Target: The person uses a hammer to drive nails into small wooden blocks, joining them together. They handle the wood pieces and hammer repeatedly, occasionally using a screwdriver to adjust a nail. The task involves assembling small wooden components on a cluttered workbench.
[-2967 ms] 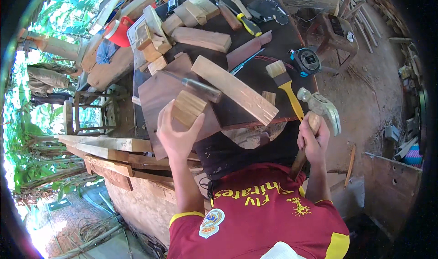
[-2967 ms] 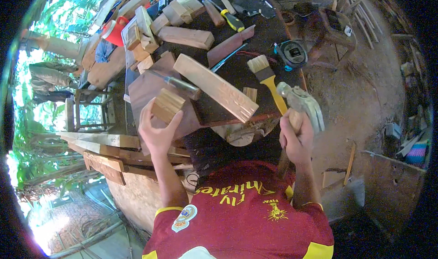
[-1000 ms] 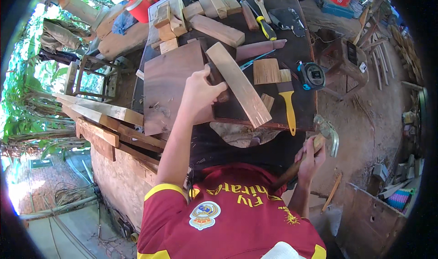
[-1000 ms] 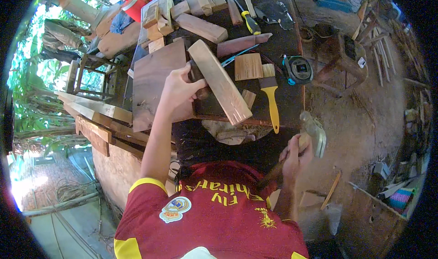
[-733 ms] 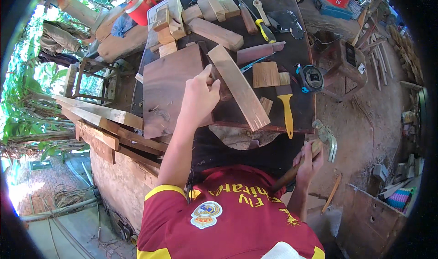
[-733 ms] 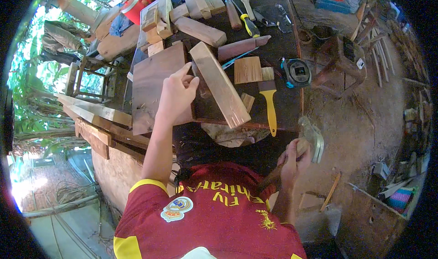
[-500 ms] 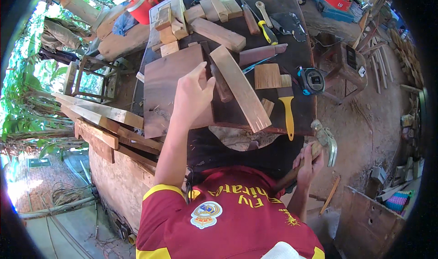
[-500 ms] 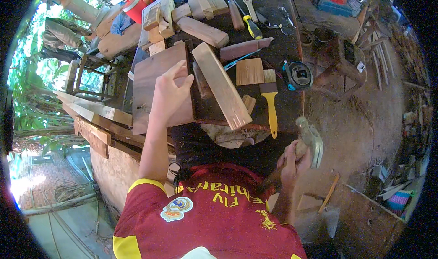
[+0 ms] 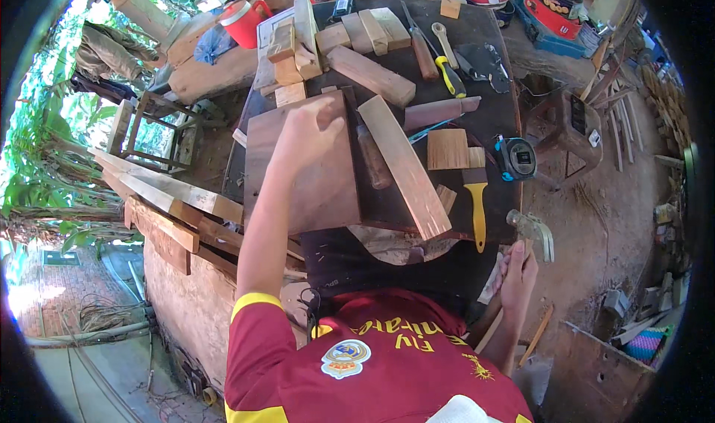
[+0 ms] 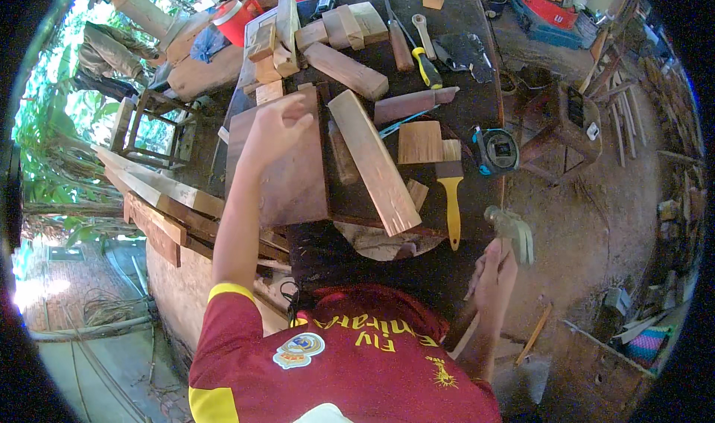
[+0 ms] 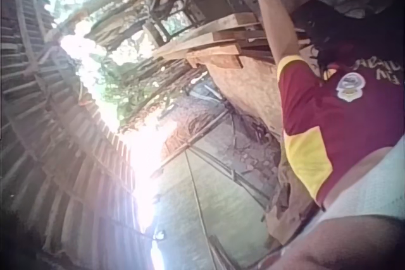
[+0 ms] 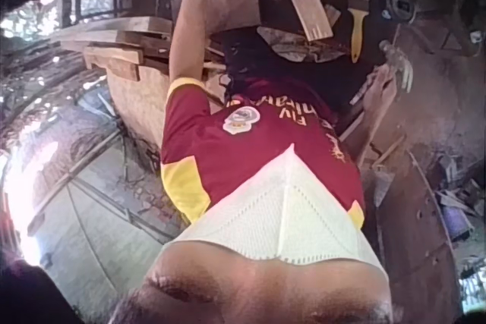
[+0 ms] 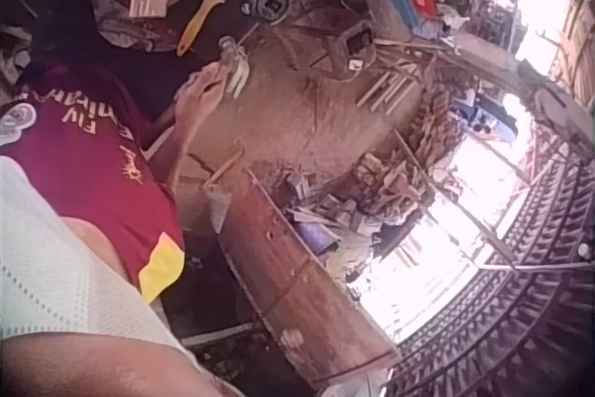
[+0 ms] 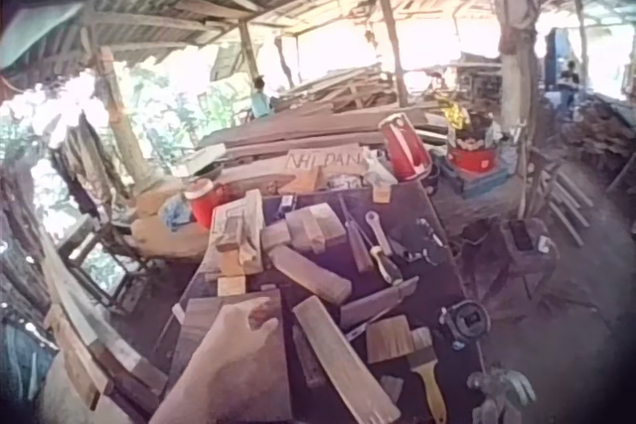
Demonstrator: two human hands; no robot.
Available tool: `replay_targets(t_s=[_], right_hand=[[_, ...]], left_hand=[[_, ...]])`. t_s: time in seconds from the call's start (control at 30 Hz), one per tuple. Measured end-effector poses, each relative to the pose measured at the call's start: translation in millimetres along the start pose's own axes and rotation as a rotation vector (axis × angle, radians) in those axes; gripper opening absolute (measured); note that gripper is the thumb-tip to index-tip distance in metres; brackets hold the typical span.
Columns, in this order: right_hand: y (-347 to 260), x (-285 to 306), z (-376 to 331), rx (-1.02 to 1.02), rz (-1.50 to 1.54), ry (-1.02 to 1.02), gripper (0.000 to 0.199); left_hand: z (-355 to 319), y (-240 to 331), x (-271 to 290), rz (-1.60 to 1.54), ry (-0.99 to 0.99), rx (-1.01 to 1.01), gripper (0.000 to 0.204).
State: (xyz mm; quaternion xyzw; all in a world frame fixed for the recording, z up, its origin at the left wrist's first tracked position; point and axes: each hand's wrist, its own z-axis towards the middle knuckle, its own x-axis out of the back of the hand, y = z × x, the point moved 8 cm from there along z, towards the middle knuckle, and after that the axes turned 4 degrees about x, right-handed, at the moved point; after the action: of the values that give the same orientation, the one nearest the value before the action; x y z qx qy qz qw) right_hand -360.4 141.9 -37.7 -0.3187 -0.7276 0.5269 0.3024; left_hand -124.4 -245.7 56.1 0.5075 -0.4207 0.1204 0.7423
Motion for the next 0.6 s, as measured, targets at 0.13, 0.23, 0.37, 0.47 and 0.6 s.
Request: replay_targets(t_s=[0.13,0.23,0.37,0.47,0.6], right_hand=[[0,7,5,-0.05,-0.084,-0.003,0.038],[-8,5,3,-0.091,-0.116,0.028,0.039],[-3,5,7,-0.041,-0.153,0.042,0.039],[-2,5,9,-0.029,-0.163,0.061,0.039],[4,9,11,-0.005,-0.158,0.073,0.04]], left_hand=[[58,-12,-4,0.027,0.048,-0.046,0.043],[96,-4,-9,0.115,0.063,-0.082,0.04],[137,20,-30,0.294,0.1,-0.135,0.045],[153,41,-48,0.413,0.127,0.057,0.058],[169,43,-63,0.364,0.144,0.143,0.058]])
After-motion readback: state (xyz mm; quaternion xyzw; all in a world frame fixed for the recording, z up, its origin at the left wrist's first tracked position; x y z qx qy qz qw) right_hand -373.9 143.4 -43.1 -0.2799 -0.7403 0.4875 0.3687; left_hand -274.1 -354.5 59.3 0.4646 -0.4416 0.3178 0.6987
